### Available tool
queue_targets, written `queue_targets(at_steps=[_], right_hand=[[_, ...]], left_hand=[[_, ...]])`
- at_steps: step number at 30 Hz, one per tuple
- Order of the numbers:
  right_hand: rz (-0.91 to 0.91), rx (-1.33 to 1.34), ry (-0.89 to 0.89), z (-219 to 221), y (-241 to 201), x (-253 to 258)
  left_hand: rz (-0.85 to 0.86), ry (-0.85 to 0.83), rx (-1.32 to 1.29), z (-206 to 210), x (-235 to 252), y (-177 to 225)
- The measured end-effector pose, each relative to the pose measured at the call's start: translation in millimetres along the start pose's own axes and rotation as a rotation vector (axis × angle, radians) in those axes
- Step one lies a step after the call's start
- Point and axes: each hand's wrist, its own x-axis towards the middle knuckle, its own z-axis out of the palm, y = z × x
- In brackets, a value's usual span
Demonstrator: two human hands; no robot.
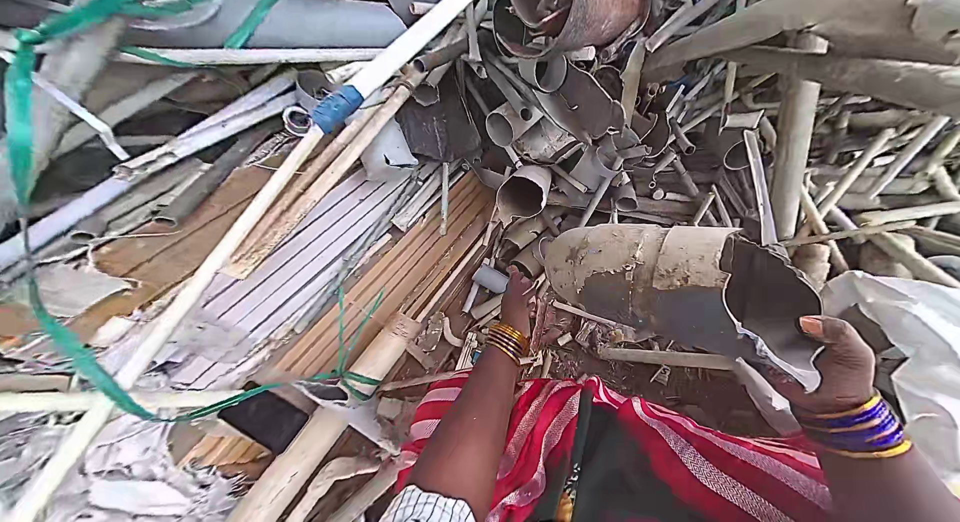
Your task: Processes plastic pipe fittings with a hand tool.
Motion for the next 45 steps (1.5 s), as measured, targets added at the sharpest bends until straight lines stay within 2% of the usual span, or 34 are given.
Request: queue_targets(at_steps=[2,4,7,9,13,15,18,20,23,26,28,29,33,35,37,39,41,43,45], right_hand=[[-0.060,0.070,-0.029,-23,1,1],[-0.088,0.123,-0.143,-48,7,1],[-0.067,0.242,-0.200,-50,13,-2],[-0.074,0.230,-0.079,-36,15,-5],[0.027,0.284,0.213,-29,19,-1],[0.068,0.317,0.287,-41,31,5],[0.163,0.207,0.425,-47,42,9],[0.232,0.211,0.464,-49,45,11],[0.364,0.239,0.431,-49,46,16],[0.478,0.251,0.443,-41,46,20],[0.560,0.207,0.477,-39,48,23],[0.610,0.168,0.505,-39,49,24],[0.746,-0.143,0.660,-37,67,25],[0.692,-0.359,0.768,-41,81,25],[0.600,-0.623,0.826,-47,89,26],[0.504,-0.852,0.713,-37,87,25],[0.363,-1.025,0.456,-16,84,18],[0.285,-1.044,0.177,0,89,8],[0.295,-0.951,-0.035,12,98,-2]], left_hand=[[0.045,-0.044,-0.061,0,-1,9],[0.082,-0.213,-0.135,2,-16,12],[0.008,-0.411,-0.455,12,-41,10],[-0.002,-0.468,-0.517,14,-41,5],[0.011,-0.362,-0.189,15,-45,0],[0.011,-0.293,-0.039,13,-48,0],[0.015,-0.281,-0.108,7,-60,8],[0.024,-0.405,-0.325,-2,-69,14],[0.073,-0.709,-0.714,-15,-68,4],[0.204,-1.030,-0.847,-12,-71,-12],[0.248,-1.120,-0.883,-4,-79,-18],[0.242,-1.093,-0.901,0,-82,-19],[0.157,-0.706,-0.923,7,-81,-8],[0.191,-0.575,-0.855,10,-79,-6],[0.236,-0.423,-0.659,15,-79,-8],[0.242,-0.318,-0.437,20,-81,-12],[0.211,-0.297,-0.276,25,-80,-16],[0.151,-0.261,-0.230,29,-73,-21],[0.070,-0.227,-0.292,34,-64,-25]])
